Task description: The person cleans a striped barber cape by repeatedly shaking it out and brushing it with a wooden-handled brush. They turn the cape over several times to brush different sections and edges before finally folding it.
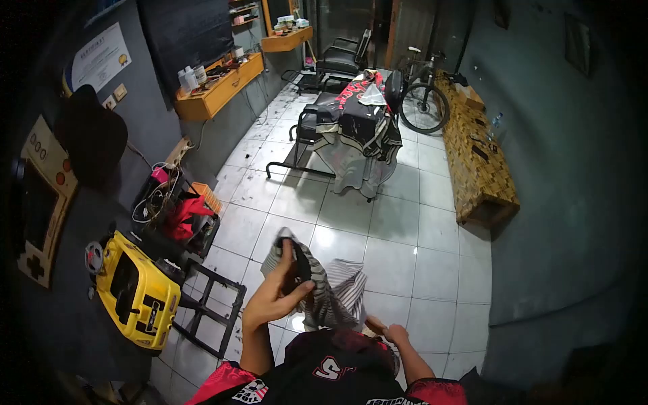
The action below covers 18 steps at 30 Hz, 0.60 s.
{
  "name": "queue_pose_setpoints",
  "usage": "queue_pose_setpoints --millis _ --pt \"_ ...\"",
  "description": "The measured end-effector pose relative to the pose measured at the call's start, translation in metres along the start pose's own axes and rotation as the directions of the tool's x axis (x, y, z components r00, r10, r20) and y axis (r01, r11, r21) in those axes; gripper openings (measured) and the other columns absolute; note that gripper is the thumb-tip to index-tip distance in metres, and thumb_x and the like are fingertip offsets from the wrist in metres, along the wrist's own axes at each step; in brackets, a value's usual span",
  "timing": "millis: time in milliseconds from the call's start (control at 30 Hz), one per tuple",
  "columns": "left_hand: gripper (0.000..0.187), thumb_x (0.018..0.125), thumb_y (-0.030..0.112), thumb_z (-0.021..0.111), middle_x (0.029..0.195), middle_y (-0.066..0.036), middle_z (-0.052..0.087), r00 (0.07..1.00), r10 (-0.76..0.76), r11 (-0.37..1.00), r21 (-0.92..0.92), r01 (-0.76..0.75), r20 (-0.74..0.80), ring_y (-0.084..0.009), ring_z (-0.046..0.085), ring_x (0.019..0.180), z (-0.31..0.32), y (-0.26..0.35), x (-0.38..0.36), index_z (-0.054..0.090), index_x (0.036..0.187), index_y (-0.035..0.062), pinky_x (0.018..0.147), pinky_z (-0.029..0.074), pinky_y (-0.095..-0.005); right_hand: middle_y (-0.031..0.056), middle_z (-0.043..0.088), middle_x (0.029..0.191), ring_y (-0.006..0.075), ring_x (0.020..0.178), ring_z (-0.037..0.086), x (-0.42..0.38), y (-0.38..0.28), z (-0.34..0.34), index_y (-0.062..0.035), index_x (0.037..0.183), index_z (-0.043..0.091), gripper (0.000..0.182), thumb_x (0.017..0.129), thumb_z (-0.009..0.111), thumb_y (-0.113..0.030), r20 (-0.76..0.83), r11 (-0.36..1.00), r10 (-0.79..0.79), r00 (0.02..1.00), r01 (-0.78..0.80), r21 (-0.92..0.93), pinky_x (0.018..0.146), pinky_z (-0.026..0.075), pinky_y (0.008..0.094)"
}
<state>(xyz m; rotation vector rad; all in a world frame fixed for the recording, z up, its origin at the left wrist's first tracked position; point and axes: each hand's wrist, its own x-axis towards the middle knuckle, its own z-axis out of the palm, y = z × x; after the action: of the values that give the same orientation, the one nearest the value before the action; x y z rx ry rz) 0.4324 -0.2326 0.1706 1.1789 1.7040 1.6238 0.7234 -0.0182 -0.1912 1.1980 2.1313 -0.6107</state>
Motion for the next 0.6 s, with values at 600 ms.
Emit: queue_pose_setpoints --millis 600 --pt "0.084 0.082 -0.007 0.055 0.099 -0.005 0.046 0.996 0.046 0.883 -0.464 -0.074 -0.070 -0.0117 0.046 0.083 -0.020 -0.018 -0.002 -0.002 0.143 0.0062 0.077 0.039 -0.0202 0.0161 0.064 0.074 0.0300 0.069 0.063 -0.017 -0.100 0.018 -0.0010 0.084 0.061 0.041 0.090 0.045 -0.039 0.005 0.786 -0.619 0.786 0.618 0.014 0.061 0.049 0.0402"
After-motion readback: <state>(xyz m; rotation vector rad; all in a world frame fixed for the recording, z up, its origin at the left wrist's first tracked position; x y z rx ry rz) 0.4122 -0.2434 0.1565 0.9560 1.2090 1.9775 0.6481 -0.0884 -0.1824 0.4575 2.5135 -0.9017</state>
